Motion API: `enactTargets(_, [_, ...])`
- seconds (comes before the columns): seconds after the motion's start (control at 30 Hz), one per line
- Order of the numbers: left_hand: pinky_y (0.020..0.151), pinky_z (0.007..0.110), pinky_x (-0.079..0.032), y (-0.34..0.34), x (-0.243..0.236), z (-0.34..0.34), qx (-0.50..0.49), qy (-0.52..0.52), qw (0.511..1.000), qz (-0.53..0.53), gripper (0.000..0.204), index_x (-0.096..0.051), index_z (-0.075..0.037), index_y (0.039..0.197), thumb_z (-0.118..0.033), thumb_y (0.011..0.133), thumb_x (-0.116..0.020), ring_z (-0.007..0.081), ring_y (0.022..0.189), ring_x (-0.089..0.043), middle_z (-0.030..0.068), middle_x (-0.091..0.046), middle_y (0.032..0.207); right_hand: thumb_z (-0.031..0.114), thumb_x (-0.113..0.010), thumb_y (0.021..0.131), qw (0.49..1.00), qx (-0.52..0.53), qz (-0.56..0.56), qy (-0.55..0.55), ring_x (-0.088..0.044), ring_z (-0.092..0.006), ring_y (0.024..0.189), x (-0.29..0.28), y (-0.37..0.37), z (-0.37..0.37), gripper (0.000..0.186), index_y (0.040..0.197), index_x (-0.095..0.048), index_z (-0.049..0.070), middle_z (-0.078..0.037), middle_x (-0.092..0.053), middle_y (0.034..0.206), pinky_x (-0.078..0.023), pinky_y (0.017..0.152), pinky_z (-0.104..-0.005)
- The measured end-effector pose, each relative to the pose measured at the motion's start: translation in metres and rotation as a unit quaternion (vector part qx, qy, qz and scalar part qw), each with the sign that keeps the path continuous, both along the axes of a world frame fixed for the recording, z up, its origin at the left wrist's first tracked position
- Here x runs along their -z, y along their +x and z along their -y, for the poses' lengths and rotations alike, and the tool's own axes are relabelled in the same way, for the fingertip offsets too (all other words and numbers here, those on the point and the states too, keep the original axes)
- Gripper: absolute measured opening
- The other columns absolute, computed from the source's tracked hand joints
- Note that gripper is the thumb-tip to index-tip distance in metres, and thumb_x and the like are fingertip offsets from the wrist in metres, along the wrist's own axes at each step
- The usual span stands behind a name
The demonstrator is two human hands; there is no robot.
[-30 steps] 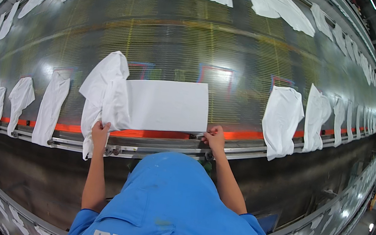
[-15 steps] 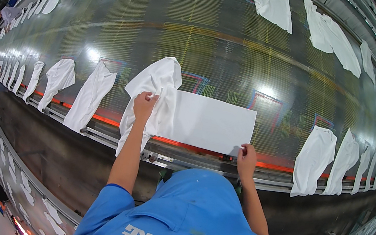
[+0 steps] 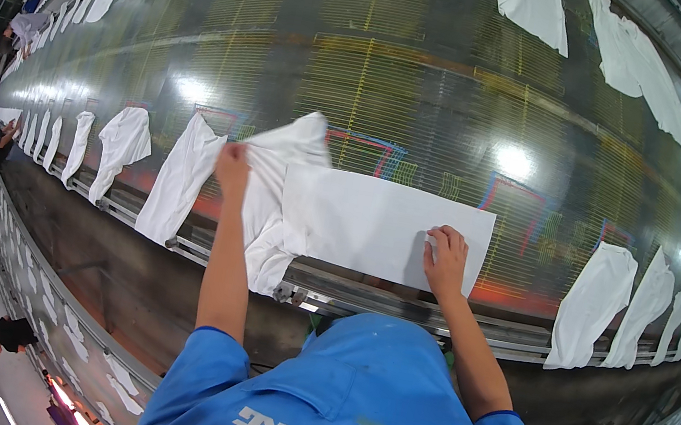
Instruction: The person aligns white t-shirts on a conveyor, then uses a squeegee to pull black ink across a blue screen to print a design. After printing, the person scrapes excess ink from the screen and returns to the conveyor to position more shirts.
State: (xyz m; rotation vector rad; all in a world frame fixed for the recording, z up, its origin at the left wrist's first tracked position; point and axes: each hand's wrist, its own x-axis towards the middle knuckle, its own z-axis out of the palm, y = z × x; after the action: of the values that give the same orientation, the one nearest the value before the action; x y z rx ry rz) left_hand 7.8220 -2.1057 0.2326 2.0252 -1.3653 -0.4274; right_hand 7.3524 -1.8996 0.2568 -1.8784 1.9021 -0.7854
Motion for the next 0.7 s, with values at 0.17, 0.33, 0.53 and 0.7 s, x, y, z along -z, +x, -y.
enactTargets(0.17, [0.07,0.04,-0.051,0.042,-0.052,0.003,-0.101,-0.108,0.989,0.028,0.026,-0.065,-0.002,0.103,-0.027,0.096,-0.068,0.0245,0.075,-0.067,0.0105,-0.069,0.08,0.008,-0.07,0.085,0.998,-0.015,-0.057,-0.008,-0.054,-0.032,0.117,0.001,-0.006,-0.013,0.033,0.117,-0.061,0.009,-0.011,-0.057,0.125,-0.038,0.103,-0.0482])
enactTargets(0.33, [0.072,0.039,-0.051,0.004,-0.042,-0.045,-0.003,0.007,0.995,0.097,0.033,-0.068,-0.003,0.098,-0.035,0.092,-0.073,0.0274,0.076,-0.065,0.0105,-0.067,0.084,0.011,-0.069,0.087,0.997,-0.049,-0.05,-0.019,-0.047,-0.0312,0.135,0.01,0.004,-0.009,0.04,0.126,-0.058,0.01,-0.012,-0.053,0.139,-0.031,0.116,-0.0503])
enactTargets(0.53, [0.076,0.042,-0.052,-0.067,-0.001,-0.107,0.111,0.129,0.981,0.093,0.043,-0.073,-0.004,0.092,-0.045,0.082,-0.081,0.0294,0.081,-0.066,0.0109,-0.068,0.085,0.025,-0.065,0.094,0.988,-0.126,-0.086,0.02,-0.031,-0.0297,0.151,0.018,0.021,0.001,0.06,0.148,-0.045,0.008,-0.013,-0.037,0.161,-0.018,0.125,-0.0529])
enactTargets(0.7, [0.07,0.039,-0.054,-0.072,0.0,-0.1,0.104,0.186,0.977,-0.004,0.03,-0.075,-0.001,0.088,-0.03,0.083,-0.081,0.0276,0.072,-0.071,0.0135,-0.074,0.078,0.036,-0.061,0.097,0.986,-0.104,-0.127,0.025,-0.023,-0.0301,0.155,0.019,0.011,0.009,0.072,0.156,-0.034,0.004,-0.014,-0.027,0.166,-0.013,0.125,-0.0565])
